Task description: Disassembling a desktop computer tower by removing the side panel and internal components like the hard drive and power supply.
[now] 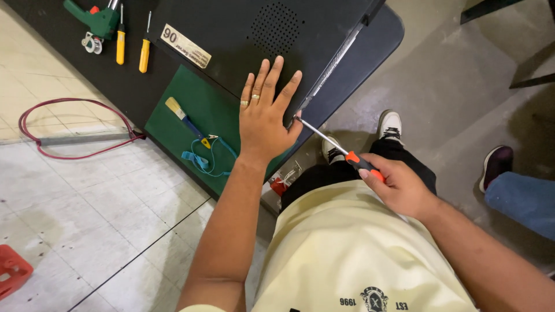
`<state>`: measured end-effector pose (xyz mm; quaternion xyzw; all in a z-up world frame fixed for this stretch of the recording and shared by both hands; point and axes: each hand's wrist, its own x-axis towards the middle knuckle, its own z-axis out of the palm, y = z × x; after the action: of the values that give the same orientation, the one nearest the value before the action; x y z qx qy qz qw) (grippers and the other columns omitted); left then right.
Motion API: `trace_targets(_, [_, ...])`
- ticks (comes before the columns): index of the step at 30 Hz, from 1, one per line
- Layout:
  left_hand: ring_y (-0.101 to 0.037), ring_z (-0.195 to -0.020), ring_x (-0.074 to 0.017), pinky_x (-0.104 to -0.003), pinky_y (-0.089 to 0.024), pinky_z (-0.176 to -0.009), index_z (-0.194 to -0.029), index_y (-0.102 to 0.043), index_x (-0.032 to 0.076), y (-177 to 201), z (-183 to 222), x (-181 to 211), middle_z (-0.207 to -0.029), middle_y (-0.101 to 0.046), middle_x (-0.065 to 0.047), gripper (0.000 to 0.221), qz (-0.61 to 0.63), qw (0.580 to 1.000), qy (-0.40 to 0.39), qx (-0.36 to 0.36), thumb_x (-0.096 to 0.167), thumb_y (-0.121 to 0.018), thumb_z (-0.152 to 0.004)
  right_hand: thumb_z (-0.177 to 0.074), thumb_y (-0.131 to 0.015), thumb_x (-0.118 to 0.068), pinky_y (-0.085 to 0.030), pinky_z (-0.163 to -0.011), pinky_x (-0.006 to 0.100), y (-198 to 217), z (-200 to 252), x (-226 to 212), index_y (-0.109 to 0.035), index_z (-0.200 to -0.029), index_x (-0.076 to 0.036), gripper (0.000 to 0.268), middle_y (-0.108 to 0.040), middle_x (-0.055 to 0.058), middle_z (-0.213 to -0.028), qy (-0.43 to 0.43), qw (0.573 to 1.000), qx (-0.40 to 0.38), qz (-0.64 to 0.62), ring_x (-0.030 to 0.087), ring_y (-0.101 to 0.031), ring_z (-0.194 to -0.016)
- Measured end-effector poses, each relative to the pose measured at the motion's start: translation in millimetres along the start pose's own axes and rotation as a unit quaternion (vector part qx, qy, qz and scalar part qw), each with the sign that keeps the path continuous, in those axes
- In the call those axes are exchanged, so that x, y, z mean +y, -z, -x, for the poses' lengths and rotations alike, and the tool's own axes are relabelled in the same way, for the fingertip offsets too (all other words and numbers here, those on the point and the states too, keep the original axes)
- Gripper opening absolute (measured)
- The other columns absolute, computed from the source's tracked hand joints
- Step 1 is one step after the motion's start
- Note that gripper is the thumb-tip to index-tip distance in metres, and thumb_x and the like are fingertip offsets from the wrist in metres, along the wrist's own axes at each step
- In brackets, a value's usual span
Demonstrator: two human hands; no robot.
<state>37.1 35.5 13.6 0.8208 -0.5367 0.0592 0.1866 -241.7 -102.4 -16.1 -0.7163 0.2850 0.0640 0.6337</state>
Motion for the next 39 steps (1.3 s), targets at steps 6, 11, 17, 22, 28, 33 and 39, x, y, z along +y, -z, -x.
trace_targets(6, [-0.035,-0.156,-0.0322,-0.050,-0.027,-0.130,-0.155,-0.051,0.024,13.4,-3.8,4.3,-0.165,-0.038,-0.011,0.065,-0.042,0.996,0.006,-0.076,0.030,-0.070,-0.093,-0.098,-0.056,-0.032,-0.048,-0.064,0.033,-2.3,16.6,-54.9,-0.068,-0.134,-0.016,0.041,-0.069,-0.001,-0.074,0.052,0.979,0.035,0.196,0.020,-0.063,-0.065])
trace_targets(11, [-0.036,-0.155,-0.0323,-0.050,-0.028,-0.129,-0.154,-0.052,0.024,14.0,-5.3,4.0,-0.164,-0.038,-0.011,0.065,-0.041,0.997,0.006,-0.071,0.028,-0.072,-0.091,-0.095,-0.052,-0.039,-0.019,-0.047,0.029,-3.1,6.2,-72.7,-0.079,-0.123,0.003,0.057,-0.043,0.006,-0.063,-0.239,0.933,-0.036,-0.266,0.017,-0.029,-0.056])
trace_targets(17, [-0.036,-0.156,-0.0317,-0.050,-0.030,-0.130,-0.153,-0.052,0.024,13.6,-3.5,4.1,-0.165,-0.037,-0.010,0.066,-0.035,0.997,0.008,-0.062,0.026,-0.073,-0.090,-0.102,-0.052,-0.026,-0.048,-0.077,0.035,-9.2,12.7,-55.2,-0.075,-0.105,-0.011,0.028,-0.077,0.002,-0.092,-0.013,0.985,0.081,0.151,0.021,-0.069,-0.083])
trace_targets(22, [-0.036,-0.155,-0.0314,-0.049,-0.029,-0.129,-0.153,-0.052,0.025,13.3,-5.4,4.2,-0.164,-0.038,-0.010,0.069,-0.043,0.997,0.009,-0.066,0.026,-0.073,-0.087,-0.102,-0.059,-0.023,-0.048,-0.065,0.044,-23.5,19.3,-48.3,-0.071,-0.113,-0.009,0.021,-0.064,0.004,-0.089,0.123,0.910,0.190,0.349,0.030,-0.059,-0.076])
trace_targets(28, [-0.037,-0.154,-0.0311,-0.049,-0.029,-0.129,-0.151,-0.053,0.025,13.8,-4.4,4.2,-0.164,-0.039,-0.010,0.067,-0.045,0.997,0.015,-0.060,0.026,-0.074,-0.088,-0.102,-0.059,-0.026,-0.043,-0.065,0.037,-19.2,15.0,-51.4,-0.067,-0.101,-0.011,0.017,-0.057,0.001,-0.077,0.030,0.967,0.119,0.222,0.021,-0.052,-0.071])
trace_targets(33, [-0.037,-0.154,-0.0317,-0.049,-0.029,-0.128,-0.151,-0.054,0.024,16.0,-4.4,4.2,-0.163,-0.039,-0.011,0.068,-0.043,0.997,0.013,-0.057,0.025,-0.074,-0.087,-0.093,-0.067,-0.035,-0.045,-0.069,0.033,-20.6,11.8,-60.0,-0.069,-0.106,-0.017,0.022,-0.069,0.001,-0.085,-0.074,0.980,0.067,0.171,0.019,-0.060,-0.072])
trace_targets(39, [-0.039,-0.153,-0.0322,-0.049,-0.032,-0.127,-0.151,-0.053,0.023,17.1,-3.5,3.0,-0.163,-0.040,-0.011,0.067,-0.041,0.998,0.003,-0.053,0.026,-0.075,-0.087,-0.103,-0.055,-0.043,-0.010,-0.028,0.021,-8.0,-1.6,-9.8,-0.065,-0.104,-0.001,0.043,-0.038,0.002,-0.061,-0.323,0.813,-0.141,-0.464,0.003,-0.017,-0.038])
